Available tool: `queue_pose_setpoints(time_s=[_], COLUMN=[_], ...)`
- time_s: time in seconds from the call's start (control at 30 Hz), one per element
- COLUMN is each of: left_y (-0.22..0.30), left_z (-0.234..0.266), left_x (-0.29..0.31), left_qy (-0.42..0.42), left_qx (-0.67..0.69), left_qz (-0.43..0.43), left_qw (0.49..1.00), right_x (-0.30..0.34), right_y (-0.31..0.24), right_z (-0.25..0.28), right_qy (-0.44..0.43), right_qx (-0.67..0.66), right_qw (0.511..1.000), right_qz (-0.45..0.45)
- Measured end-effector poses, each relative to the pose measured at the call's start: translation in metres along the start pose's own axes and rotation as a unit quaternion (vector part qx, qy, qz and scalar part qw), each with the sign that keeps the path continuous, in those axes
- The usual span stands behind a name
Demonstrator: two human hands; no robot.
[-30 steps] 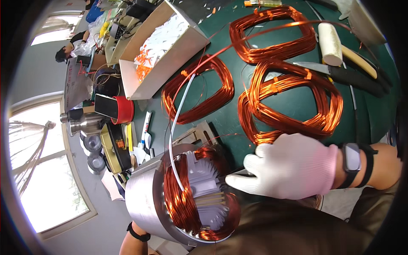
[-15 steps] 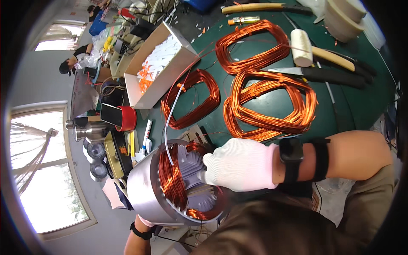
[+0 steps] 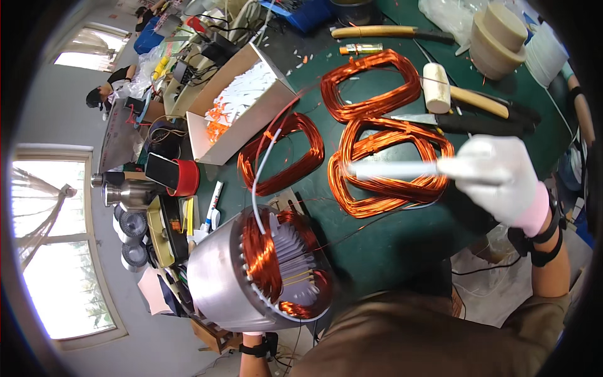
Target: Inserting copper wire coils into the slots of an electric motor stator using a hand tool.
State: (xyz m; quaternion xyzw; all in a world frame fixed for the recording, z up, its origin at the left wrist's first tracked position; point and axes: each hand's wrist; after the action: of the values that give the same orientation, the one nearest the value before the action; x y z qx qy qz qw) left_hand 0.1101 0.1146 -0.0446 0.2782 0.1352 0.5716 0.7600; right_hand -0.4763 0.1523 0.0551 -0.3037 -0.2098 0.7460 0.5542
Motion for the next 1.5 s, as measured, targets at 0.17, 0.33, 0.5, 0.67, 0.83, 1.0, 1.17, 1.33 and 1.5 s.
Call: queue_pose_setpoints(time_s=[0.17,0.33,0.5,0.67,0.83,1.0,1.17,1.33,1.5], left_y=[0.006,0.021,0.015,0.044,0.085,0.113,0.135,0.147,0.159], left_z=[-0.012,-0.010,-0.013,0.002,0.015,-0.023,-0.035,-0.018,0.017], left_x=[-0.006,-0.010,-0.014,-0.013,-0.019,-0.043,-0.056,-0.056,-0.047], left_qy=[0.057,0.116,0.131,0.157,0.106,0.195,0.335,0.314,0.225], left_qx=[0.045,0.017,-0.032,0.001,0.271,0.293,0.124,0.053,0.154], left_qz=[-0.023,-0.065,-0.079,-0.105,-0.153,-0.223,-0.205,-0.216,-0.242], left_qw=[0.997,0.991,0.988,0.982,0.944,0.909,0.911,0.923,0.931], right_x=[-0.084,-0.211,-0.214,-0.094,0.033,0.083,0.098,0.087,0.061], right_y=[-0.025,-0.057,-0.047,-0.015,0.006,0.035,0.043,0.055,0.061], right_z=[0.028,0.008,0.001,0.021,0.034,0.025,0.016,0.014,0.028], right_qy=[0.064,-0.017,-0.066,0.047,0.086,0.067,0.057,0.030,0.069], right_qx=[0.028,0.025,0.161,0.188,0.149,0.200,0.236,0.279,0.273], right_qw=[0.996,0.992,0.981,0.977,0.963,0.948,0.946,0.931,0.934], right_qz=[0.063,0.119,-0.088,-0.088,-0.209,-0.238,-0.217,-0.234,-0.218])
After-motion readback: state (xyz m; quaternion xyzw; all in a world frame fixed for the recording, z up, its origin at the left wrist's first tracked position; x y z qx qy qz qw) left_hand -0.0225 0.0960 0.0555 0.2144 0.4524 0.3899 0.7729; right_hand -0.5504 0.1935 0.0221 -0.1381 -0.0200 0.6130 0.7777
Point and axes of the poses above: each hand's wrist, its own x-axis away from the middle knuckle, its own z-axis out of the back of the hand, y = z × x, and after that the axes turned 12 degrees about -y, right-handed
